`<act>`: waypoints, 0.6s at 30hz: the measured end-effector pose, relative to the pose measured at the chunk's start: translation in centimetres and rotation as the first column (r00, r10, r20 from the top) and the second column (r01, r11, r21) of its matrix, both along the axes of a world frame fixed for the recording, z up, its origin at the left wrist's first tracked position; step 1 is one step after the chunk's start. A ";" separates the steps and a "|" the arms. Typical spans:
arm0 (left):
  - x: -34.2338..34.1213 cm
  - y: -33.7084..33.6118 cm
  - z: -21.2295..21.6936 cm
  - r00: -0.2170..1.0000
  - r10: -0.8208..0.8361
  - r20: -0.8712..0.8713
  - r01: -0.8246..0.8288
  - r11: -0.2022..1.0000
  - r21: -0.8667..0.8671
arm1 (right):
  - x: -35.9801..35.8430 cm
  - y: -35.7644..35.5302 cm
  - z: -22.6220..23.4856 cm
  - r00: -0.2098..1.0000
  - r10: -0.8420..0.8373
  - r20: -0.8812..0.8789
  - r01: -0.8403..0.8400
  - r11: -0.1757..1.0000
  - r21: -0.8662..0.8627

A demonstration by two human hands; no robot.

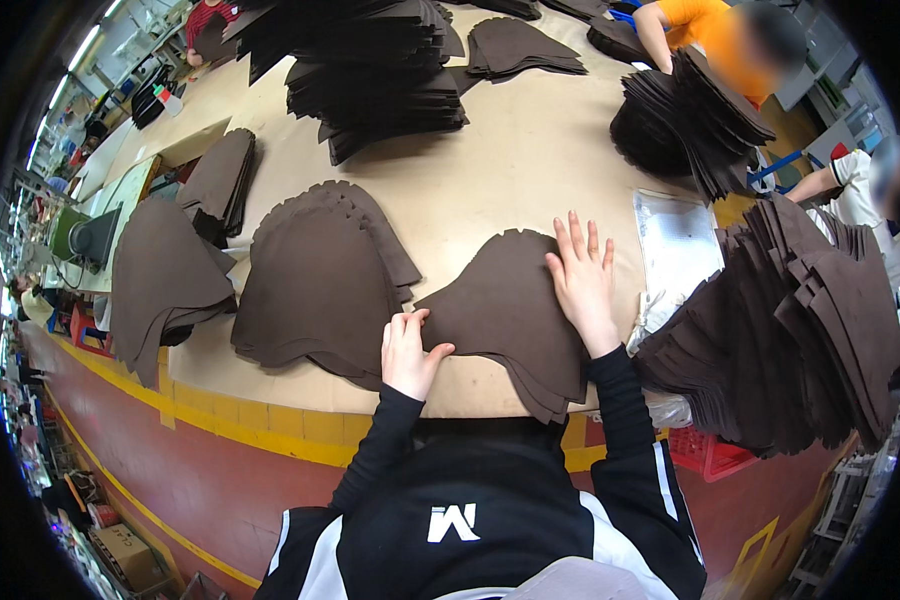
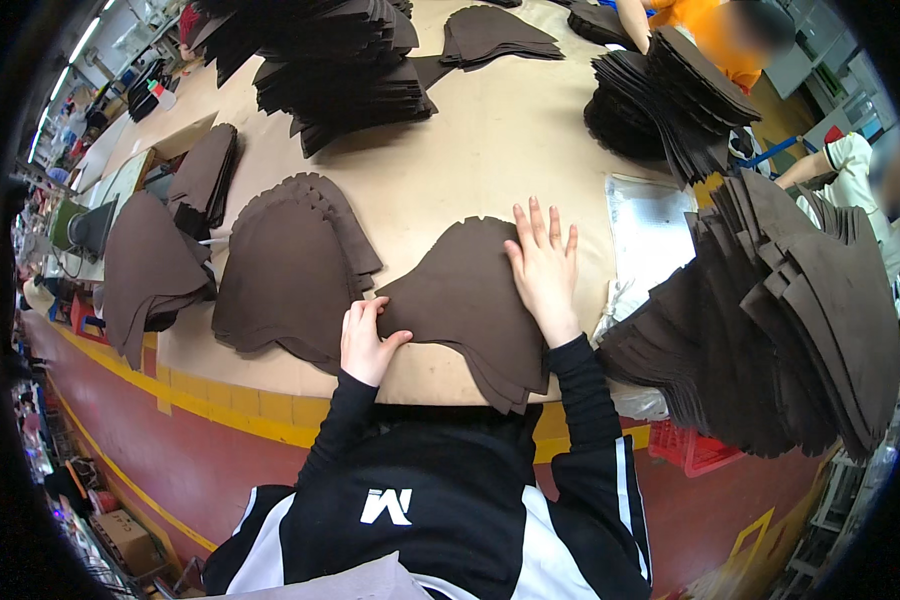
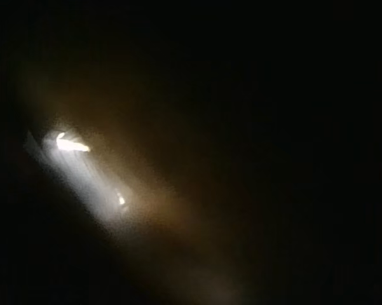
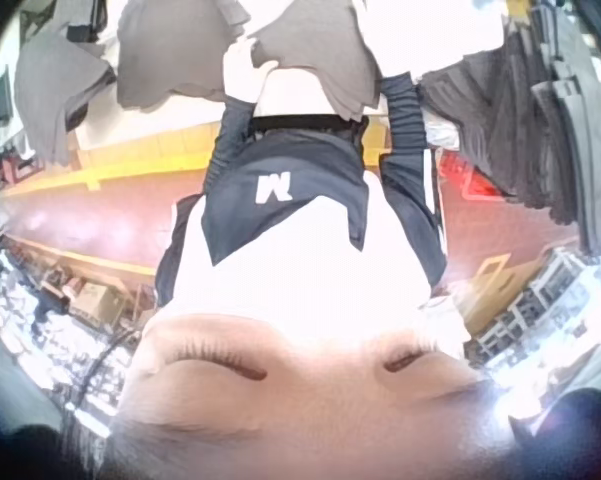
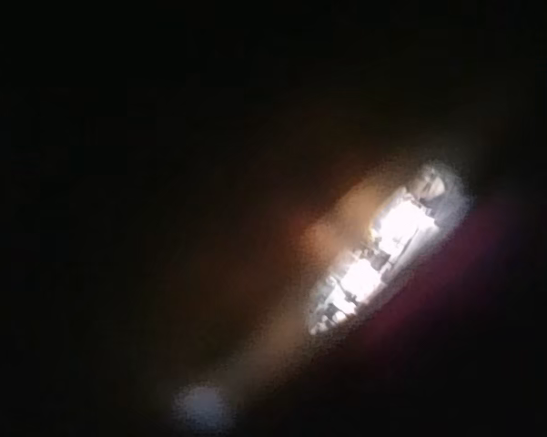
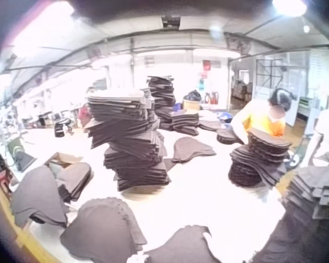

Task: The person stacks brown fabric pieces on a table, aligns them, and bundles them with a white strap. The person then places the bundle on the table and continues to handle additional fabric pieces.

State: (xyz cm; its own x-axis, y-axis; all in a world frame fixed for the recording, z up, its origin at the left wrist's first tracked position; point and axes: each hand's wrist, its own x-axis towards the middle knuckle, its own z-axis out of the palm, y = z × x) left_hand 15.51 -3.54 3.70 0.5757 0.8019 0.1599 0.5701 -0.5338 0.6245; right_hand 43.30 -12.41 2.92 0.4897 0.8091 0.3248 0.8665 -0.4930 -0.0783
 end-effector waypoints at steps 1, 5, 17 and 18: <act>0.0 0.2 -0.1 1.000 -0.004 -0.004 0.004 1.000 -0.012 | -1.1 -0.2 0.1 0.996 0.085 -0.037 -0.087 0.995 -0.039; 0.1 1.1 0.3 0.998 -0.019 -0.054 0.015 0.997 -0.075 | -7.6 -1.4 0.9 0.858 0.475 -0.194 -0.504 0.852 -0.143; -0.5 1.3 -0.3 0.995 -0.086 -0.060 0.087 0.996 0.021 | -2.6 1.5 4.5 0.809 0.503 -0.304 -0.466 0.864 0.190; -0.4 1.4 -0.2 0.993 -0.093 -0.070 0.094 0.995 0.013 | -1.5 1.9 1.7 0.858 0.449 -0.251 -0.439 0.893 0.096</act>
